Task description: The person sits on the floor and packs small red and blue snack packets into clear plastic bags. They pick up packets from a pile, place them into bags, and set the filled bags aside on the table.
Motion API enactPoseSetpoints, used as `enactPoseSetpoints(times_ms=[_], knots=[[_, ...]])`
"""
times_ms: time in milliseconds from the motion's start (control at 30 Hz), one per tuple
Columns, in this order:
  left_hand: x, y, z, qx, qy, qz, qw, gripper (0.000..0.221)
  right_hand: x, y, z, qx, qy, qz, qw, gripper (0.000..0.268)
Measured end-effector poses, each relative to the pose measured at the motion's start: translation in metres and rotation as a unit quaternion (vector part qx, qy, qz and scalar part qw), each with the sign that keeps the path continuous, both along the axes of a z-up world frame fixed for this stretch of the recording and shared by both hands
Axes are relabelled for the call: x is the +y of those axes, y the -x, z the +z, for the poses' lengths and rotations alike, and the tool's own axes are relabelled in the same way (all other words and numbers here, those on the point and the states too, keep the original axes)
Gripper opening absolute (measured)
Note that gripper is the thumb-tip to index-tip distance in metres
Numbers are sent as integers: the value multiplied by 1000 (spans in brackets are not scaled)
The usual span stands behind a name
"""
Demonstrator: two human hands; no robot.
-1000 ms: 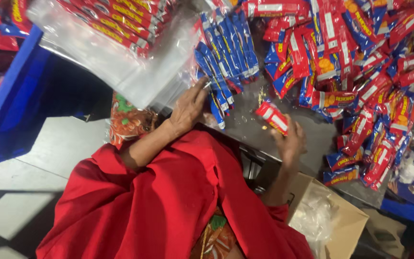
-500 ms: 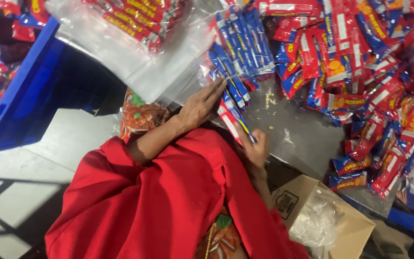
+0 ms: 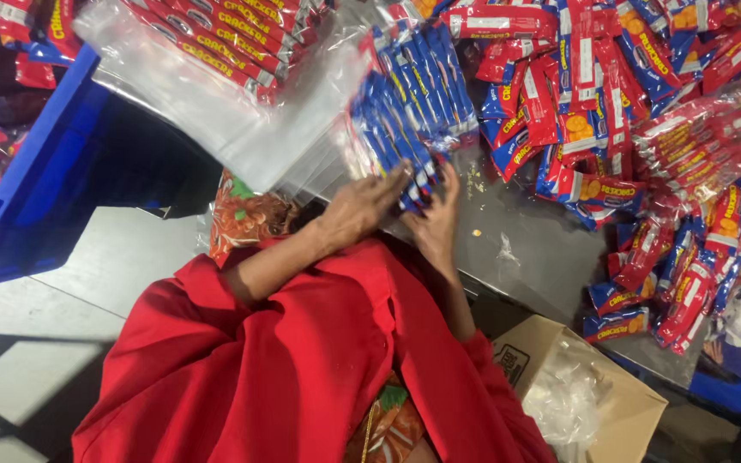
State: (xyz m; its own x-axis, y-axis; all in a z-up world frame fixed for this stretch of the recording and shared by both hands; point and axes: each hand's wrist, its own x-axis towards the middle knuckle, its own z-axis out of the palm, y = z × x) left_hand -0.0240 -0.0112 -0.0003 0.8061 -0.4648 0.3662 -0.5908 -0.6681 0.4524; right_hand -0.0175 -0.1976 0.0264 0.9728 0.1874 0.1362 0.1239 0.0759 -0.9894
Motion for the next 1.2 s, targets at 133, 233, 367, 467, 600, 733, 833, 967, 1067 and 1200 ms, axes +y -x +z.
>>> enactPoseSetpoints(times_ms=[133, 233, 367, 467, 600, 733, 833, 967, 1067, 1200], knots=[[-11, 7, 5, -53, 24, -19, 998, 77, 19, -21, -26, -9, 64, -58, 996, 55], [20, 6, 18, -38, 87, 15, 995, 91, 16, -18, -15, -92, 256, -83, 959, 41], [48, 16, 32, 44, 86, -7, 995, 90, 1, -10, 8, -192, 396, -117, 890, 23], [48, 28, 33, 120, 21, -24, 992, 76, -8, -6, 22, -225, 486, -11, 845, 38], [62, 32, 31, 140, 59, 62, 986, 57, 4, -25, 39, -204, 444, -106, 866, 21], [62, 47, 12, -24, 28, 159, 987, 71, 7, -34, 32, -246, 474, -59, 843, 43], [64, 51, 3, 2, -11, 236, 972, 90, 17, -45, 21, -280, 503, -35, 817, 48], [68, 51, -4, 4, -12, 244, 970, 90, 17, -38, 19, -273, 518, -23, 810, 47], [73, 45, -10, -37, -8, 232, 972, 93, 13, -27, 25, -313, 550, 28, 774, 58], [77, 38, -16, -48, 16, 199, 979, 95, 25, -28, 17, -337, 573, -34, 747, 59]])
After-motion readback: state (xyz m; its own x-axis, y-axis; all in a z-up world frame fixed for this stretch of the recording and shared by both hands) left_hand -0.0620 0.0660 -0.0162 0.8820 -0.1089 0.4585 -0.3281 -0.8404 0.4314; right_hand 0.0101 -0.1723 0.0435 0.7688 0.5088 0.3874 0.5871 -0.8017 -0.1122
